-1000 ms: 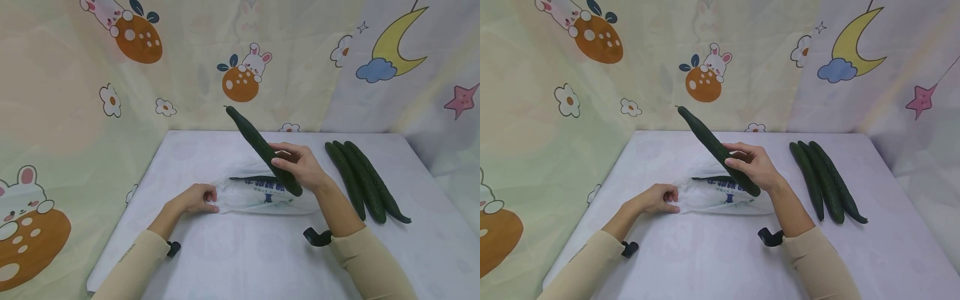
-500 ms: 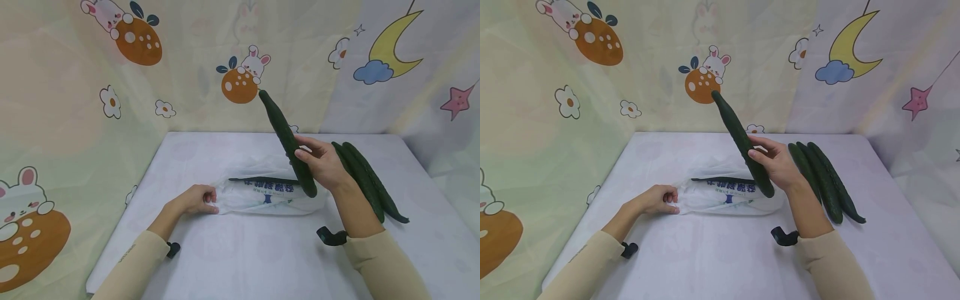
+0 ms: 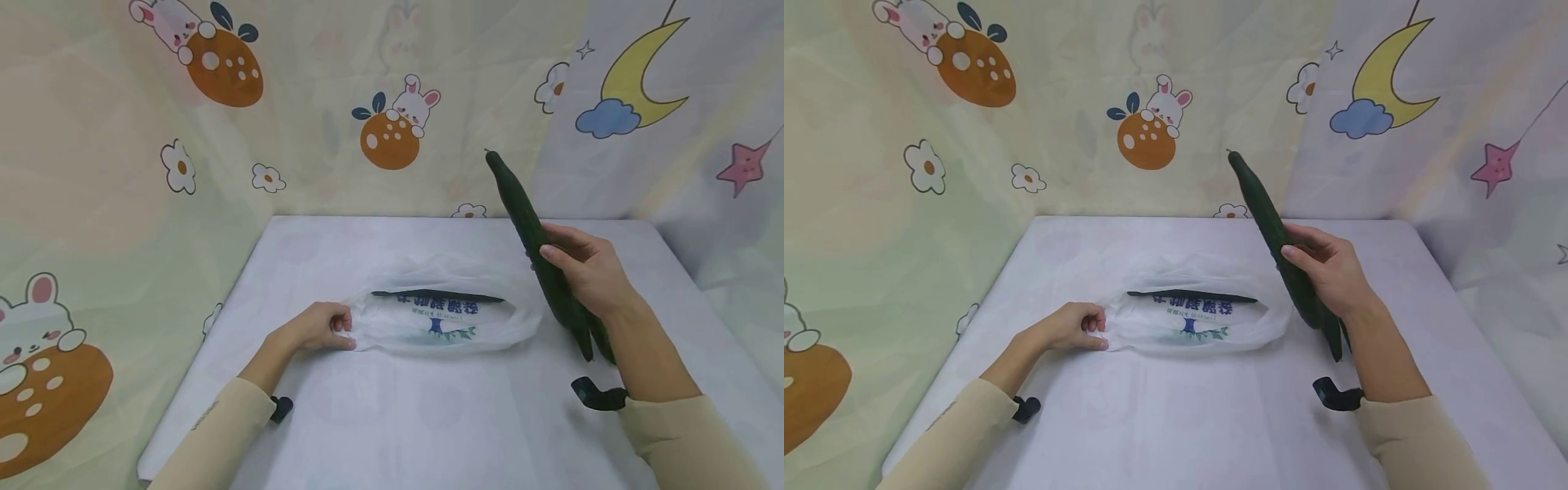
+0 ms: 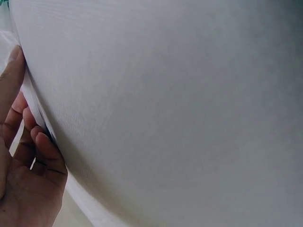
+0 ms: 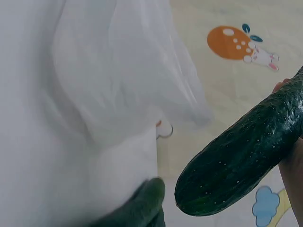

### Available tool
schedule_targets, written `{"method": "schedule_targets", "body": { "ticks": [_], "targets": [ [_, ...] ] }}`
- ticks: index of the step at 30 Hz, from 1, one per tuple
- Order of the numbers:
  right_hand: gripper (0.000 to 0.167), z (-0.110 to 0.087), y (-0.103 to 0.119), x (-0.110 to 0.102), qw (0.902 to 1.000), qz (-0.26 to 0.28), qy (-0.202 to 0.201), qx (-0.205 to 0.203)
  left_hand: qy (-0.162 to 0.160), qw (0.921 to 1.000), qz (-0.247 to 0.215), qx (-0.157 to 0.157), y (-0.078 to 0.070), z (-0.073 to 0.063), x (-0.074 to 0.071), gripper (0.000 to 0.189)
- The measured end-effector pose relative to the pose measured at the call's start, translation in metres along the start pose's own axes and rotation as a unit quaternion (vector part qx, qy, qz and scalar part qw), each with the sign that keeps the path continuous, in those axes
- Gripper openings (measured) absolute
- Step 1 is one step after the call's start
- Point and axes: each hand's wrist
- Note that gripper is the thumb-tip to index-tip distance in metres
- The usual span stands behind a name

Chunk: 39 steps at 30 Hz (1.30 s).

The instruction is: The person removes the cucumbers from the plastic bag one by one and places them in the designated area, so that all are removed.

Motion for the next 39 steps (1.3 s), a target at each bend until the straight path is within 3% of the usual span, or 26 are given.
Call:
{"method": "schedule_targets", "body": {
  "ticks": [4, 7, 11, 14, 22, 29, 33, 39],
  "targets": [
    [0.045, -0.009, -0.001, -0.021, 0.9997, -0.008, -0.025, 0.003, 0.002, 1.0, 0.0, 0.007, -0.002, 0.001, 0.0, 0.033],
    [0.047, -0.017, -0.003, -0.034, 0.9973, -0.061, -0.032, 0.024, 0.003, 1.0, 0.004, 0.006, -0.002, 0.001, 0.0, 0.033],
    [0.049, -0.027, -0.008, -0.048, 0.98, -0.182, -0.045, 0.067, 0.003, 1.0, 0.006, 0.006, -0.001, 0.0, -0.001, 0.033],
    [0.05, -0.032, -0.012, -0.059, 0.9651, -0.237, -0.056, 0.096, 0.002, 1.0, 0.005, 0.005, 0.0, 0.0, -0.001, 0.033],
    [0.057, -0.041, -0.02, -0.091, 0.9367, -0.302, -0.071, 0.162, -0.002, 0.9999, 0.003, 0.013, 0.0, -0.001, -0.001, 0.032],
    [0.059, -0.05, -0.037, -0.11, 0.9361, -0.288, -0.091, 0.18, -0.001, 0.9998, 0.003, 0.019, 0.002, 0.001, 0.0, 0.033],
    [0.061, -0.054, -0.048, -0.119, 0.9302, -0.299, -0.087, 0.194, -0.002, 0.9998, 0.004, 0.019, 0.004, 0.001, 0.0, 0.033],
    [0.068, -0.054, -0.064, -0.128, 0.901, -0.348, -0.092, 0.242, -0.004, 0.9999, 0.004, 0.015, 0.004, 0.002, 0.001, 0.033]
  ]
}}
Point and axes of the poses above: each hand's wrist, its own z-axis towards the middle knuckle, its own x-axis out of the palm, y = z × x, and after that the axes turned 12 degrees about -z, right-handed
